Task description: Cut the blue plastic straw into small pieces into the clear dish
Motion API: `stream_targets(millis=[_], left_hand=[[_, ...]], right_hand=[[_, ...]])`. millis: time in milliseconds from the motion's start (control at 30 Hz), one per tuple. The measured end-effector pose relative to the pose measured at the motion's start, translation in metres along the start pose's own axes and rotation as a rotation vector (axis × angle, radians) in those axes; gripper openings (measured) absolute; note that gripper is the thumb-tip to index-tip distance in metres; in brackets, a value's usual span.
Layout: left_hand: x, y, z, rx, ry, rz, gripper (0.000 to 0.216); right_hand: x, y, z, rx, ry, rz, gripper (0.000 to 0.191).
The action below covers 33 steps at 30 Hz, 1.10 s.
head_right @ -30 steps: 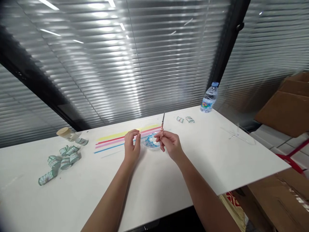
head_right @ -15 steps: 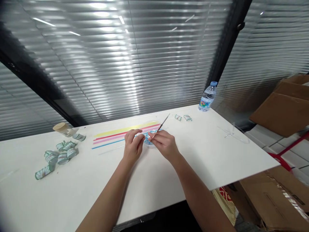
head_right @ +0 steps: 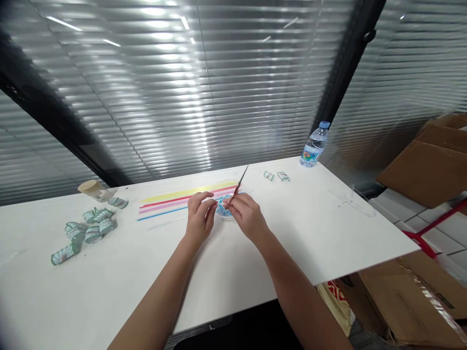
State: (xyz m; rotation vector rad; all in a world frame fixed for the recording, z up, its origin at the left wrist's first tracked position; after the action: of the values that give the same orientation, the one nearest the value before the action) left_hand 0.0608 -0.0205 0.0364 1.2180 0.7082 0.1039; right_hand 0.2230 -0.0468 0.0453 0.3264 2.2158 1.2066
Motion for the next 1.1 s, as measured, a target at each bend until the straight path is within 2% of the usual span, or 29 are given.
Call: stream_targets(millis=[267,800,900,1000,1100], left_hand=[[0.001,0.001,0.002,-0.032,-0.032,0.018,0.013],[0.0,0.004,0.002,-0.107,-0.118,0.019,0.01],[0.001,0.004,0.0,-0.17,-0.127,0.038,0.008],[0.0,0.003,-0.003,-0.255,-0.144,0.074,0.008],[0.0,0.002,-0.008,-0.332,-0.175,0.105,0.008]], right_hand=[[0.001,-0.002,0.002,0.039,0.035,-0.028,0.015],[0.0,-0.001,0.001,-0.024,-0.044,-0.008,0.02],[-0.003,-0.001,-0.002,-0.019,-0.019,0.043,0.022],[-0.009,0.0,-0.005,0.0,0.013,0.112,0.017],[-0.009,0.001,-0.004,0.02,0.035,0.074,0.012]])
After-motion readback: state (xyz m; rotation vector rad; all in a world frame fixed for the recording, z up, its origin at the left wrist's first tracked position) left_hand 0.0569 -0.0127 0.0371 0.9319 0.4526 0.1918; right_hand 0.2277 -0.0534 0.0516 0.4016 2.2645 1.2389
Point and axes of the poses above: each hand's wrist, its own y-axis towards the middle knuckle, its own x-axis out of the palm, z = x × y, the point moved 3 cm from there along y, towards the middle knuckle, and after that the axes turned 2 degrees about -y, right-handed, at the moved point
